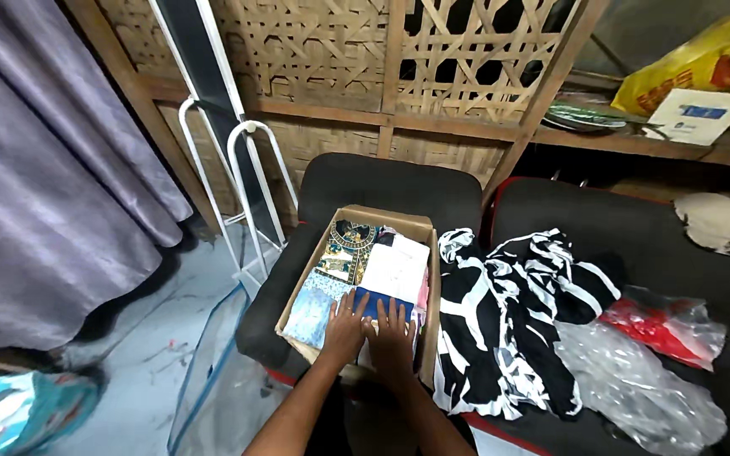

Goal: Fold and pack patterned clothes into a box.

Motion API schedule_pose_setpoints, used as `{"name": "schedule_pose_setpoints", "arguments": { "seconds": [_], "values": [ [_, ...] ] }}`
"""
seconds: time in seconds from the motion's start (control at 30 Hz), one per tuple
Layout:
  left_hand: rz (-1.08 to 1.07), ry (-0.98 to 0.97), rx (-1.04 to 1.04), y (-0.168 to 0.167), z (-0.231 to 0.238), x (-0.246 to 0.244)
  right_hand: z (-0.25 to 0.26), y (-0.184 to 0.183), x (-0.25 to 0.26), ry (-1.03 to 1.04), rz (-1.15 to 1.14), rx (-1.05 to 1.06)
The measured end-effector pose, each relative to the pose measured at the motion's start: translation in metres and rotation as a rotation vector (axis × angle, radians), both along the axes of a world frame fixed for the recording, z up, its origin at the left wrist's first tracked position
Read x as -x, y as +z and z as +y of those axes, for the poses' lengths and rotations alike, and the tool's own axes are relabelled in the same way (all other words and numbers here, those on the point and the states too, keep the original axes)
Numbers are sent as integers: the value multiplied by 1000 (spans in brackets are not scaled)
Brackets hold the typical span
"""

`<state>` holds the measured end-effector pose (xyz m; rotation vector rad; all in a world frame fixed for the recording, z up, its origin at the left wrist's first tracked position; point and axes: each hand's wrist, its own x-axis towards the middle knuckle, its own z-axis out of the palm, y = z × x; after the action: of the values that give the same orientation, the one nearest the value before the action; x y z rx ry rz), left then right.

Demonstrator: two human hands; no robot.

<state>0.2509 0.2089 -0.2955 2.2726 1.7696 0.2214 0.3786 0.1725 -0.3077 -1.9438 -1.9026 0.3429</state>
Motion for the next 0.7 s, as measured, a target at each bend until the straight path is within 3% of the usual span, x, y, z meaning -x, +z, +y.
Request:
{"name": "schedule_pose_setpoints", "arguments": {
  "seconds": [0.2, 0.37, 0.5, 0.6, 0.7],
  "values": [
    [33, -26, 63, 4, 2, 0, 4, -5, -4, 33, -40, -10],
    [-199, -9, 73, 16, -9, 7, -9, 13, -19, 93, 87, -45],
    [-475, 134, 48, 33, -22, 2, -15, 24, -41, -106, 145, -258],
    [-662, 296, 122, 38, -21, 6, -4, 25, -56, -266, 227, -216],
    [-743, 366, 222, 33, -20, 12, 6, 9, -63, -294, 328, -176]
  ]
}}
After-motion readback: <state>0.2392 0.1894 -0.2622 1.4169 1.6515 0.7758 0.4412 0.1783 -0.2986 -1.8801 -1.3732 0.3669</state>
